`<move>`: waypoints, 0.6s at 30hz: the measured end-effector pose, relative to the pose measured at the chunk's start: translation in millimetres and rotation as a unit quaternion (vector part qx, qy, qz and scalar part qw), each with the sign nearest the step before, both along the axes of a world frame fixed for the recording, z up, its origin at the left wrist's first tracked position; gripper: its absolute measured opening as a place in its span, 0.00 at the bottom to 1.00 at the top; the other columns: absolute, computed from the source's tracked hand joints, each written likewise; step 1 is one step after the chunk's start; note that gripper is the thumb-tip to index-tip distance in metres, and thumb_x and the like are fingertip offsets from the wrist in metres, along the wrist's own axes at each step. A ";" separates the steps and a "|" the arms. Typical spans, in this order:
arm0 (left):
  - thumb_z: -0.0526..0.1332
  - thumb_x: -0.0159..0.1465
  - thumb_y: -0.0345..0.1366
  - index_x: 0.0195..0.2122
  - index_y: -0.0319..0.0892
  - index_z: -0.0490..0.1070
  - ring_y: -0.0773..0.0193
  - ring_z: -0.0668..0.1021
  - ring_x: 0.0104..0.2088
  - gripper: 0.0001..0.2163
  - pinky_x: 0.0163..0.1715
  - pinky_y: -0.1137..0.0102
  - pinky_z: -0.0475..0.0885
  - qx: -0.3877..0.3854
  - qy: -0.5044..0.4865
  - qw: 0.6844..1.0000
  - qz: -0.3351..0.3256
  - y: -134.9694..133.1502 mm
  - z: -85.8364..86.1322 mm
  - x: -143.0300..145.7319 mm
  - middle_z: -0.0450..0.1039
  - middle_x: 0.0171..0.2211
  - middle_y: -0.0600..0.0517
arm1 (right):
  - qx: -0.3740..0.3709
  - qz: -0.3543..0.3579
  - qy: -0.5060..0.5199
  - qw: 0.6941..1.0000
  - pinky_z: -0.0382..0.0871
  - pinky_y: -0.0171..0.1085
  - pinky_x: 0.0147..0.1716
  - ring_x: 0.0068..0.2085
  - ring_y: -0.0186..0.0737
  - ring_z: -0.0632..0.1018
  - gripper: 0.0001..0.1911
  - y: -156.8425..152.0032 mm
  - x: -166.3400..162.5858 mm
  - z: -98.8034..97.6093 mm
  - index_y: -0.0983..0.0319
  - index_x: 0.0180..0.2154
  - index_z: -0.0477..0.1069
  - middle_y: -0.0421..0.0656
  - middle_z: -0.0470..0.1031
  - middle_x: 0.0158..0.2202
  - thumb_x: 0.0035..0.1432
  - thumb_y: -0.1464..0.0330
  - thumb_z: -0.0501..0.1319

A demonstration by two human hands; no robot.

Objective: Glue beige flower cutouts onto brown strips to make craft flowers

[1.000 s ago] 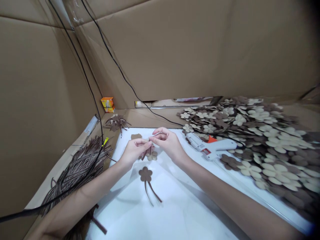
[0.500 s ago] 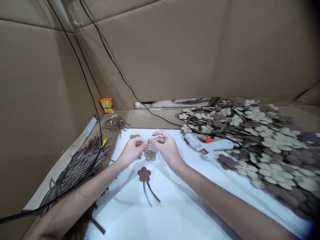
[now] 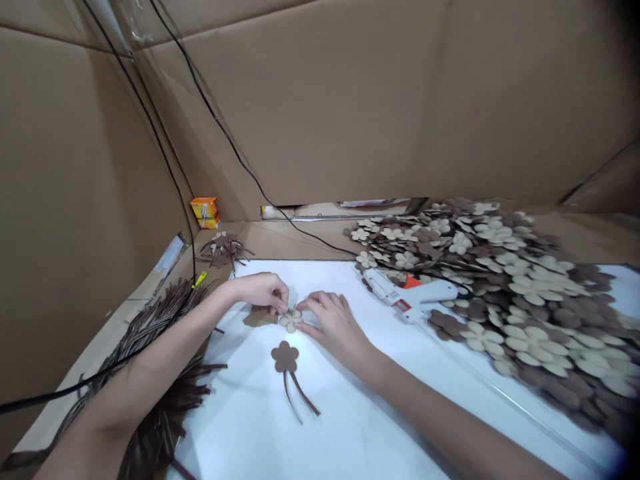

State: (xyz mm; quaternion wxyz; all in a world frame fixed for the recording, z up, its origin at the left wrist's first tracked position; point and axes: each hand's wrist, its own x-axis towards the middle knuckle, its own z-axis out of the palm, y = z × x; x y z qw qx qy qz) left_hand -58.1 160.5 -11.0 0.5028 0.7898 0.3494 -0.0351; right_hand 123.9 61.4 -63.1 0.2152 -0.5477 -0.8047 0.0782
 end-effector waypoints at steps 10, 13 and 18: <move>0.62 0.51 0.33 0.23 0.38 0.73 0.71 0.70 0.20 0.05 0.22 0.77 0.62 -0.031 -0.002 0.996 0.078 -24.3 -12.9 3.7 0.70 0.17 0.56 | -0.049 0.101 0.027 0.993 0.54 0.52 0.51 0.47 0.46 0.69 0.13 18.9 15.1 15.7 0.50 0.43 0.72 0.43 0.71 0.45 0.56 0.70 0.59; 0.62 0.51 0.34 0.22 0.36 0.72 0.72 0.68 0.18 0.06 0.20 0.77 0.60 -0.040 -0.010 0.992 0.121 -32.2 -14.8 5.0 0.68 0.16 0.56 | -0.067 0.063 0.094 0.991 0.61 0.43 0.46 0.43 0.41 0.70 0.09 15.0 16.2 22.9 0.58 0.39 0.73 0.44 0.73 0.39 0.57 0.71 0.57; 0.63 0.50 0.36 0.22 0.35 0.72 0.72 0.68 0.18 0.07 0.20 0.76 0.61 -0.045 -0.027 0.987 0.151 -36.0 -13.0 6.1 0.68 0.16 0.55 | -0.108 0.033 0.126 0.986 0.66 0.39 0.37 0.37 0.41 0.71 0.10 5.6 10.0 27.6 0.58 0.29 0.74 0.41 0.74 0.31 0.56 0.65 0.55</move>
